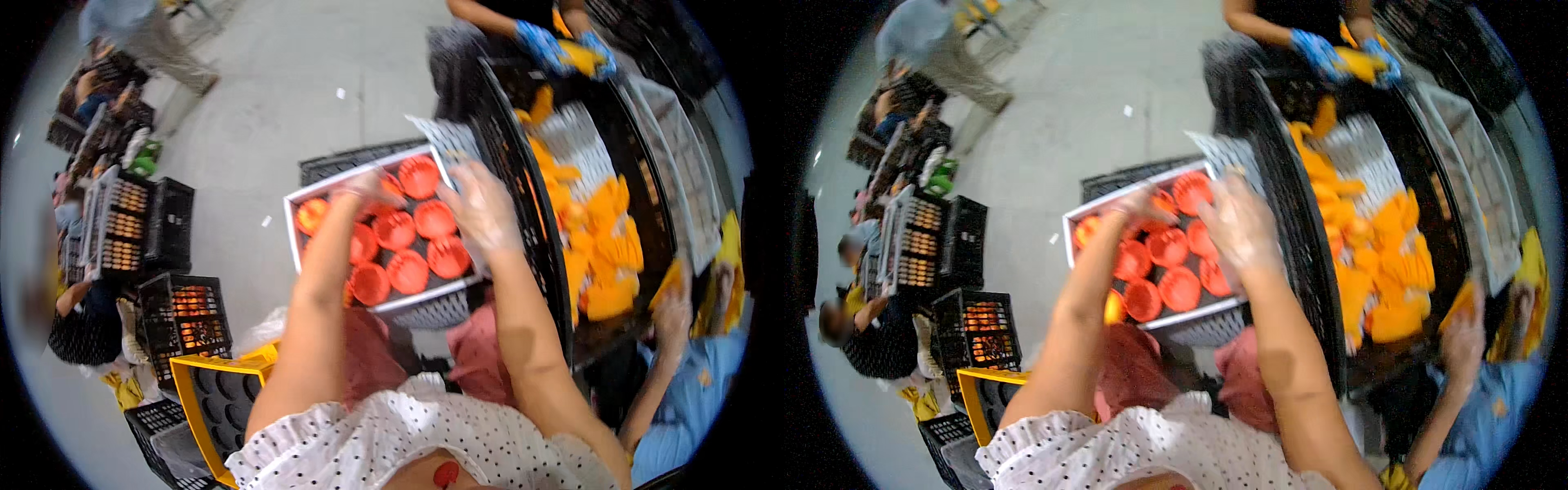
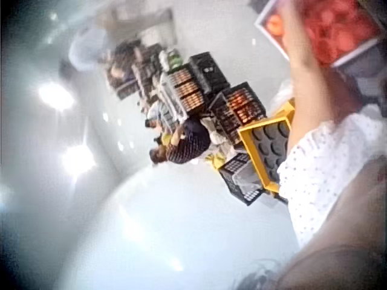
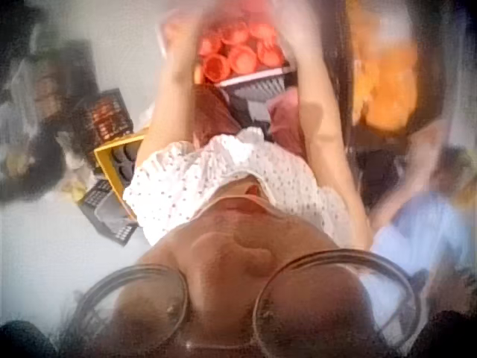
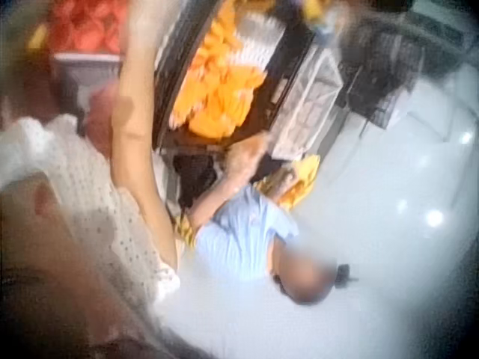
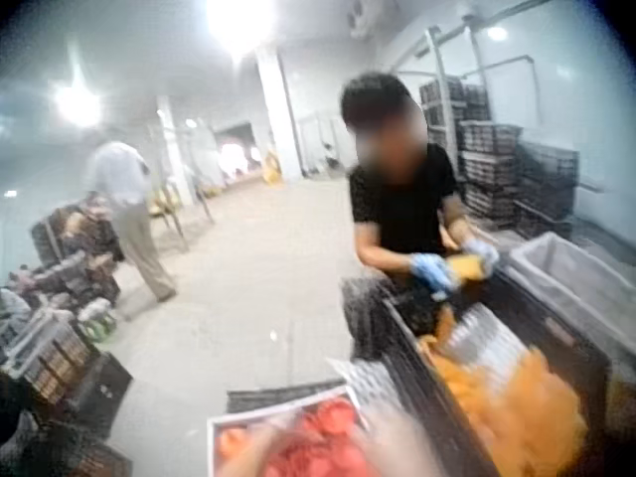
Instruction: The person places peaches into a foam tray inside a box, then covers the tray with a foam lid and a cardboard box top. The person stacks the completed boxes and then picks up an empty crate.
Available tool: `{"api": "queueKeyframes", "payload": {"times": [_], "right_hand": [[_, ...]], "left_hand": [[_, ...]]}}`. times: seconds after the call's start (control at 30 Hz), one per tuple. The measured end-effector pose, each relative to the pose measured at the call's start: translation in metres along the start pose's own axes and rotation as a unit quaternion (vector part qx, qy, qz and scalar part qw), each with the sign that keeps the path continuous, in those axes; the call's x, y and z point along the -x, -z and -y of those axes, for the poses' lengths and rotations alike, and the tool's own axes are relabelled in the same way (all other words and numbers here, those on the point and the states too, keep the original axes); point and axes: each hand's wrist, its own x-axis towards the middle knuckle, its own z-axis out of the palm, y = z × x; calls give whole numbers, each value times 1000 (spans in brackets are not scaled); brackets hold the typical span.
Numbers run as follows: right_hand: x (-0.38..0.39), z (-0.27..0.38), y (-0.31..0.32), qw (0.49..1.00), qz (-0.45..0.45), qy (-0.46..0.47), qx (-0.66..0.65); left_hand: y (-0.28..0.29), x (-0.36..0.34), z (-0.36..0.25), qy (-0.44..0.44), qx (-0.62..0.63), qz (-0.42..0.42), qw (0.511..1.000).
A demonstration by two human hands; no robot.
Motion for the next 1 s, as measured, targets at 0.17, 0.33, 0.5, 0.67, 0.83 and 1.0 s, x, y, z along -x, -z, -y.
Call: {"api": "queueKeyframes", "payload": {"times": [0.17,0.33,0.5,0.67,0.83,1.0], "right_hand": [[3,-15,8,998,-5,-56,-28],[-7,-6,-1,981,12,-89,-173],[-6,13,-33,832,36,-170,-526],[-8,21,17,747,-68,-200,-630],[7,-53,82,890,-352,-143,-251],[39,-123,90,920,-156,-342,109]], "left_hand": [[27,59,-67,-2,269,-125,955],[43,72,-66,56,605,-106,787],[39,111,-120,-94,689,-54,717],[20,81,-77,-162,58,-370,913],[-21,77,17,71,5,-362,930],[7,99,-4,35,-189,-158,968]]}}
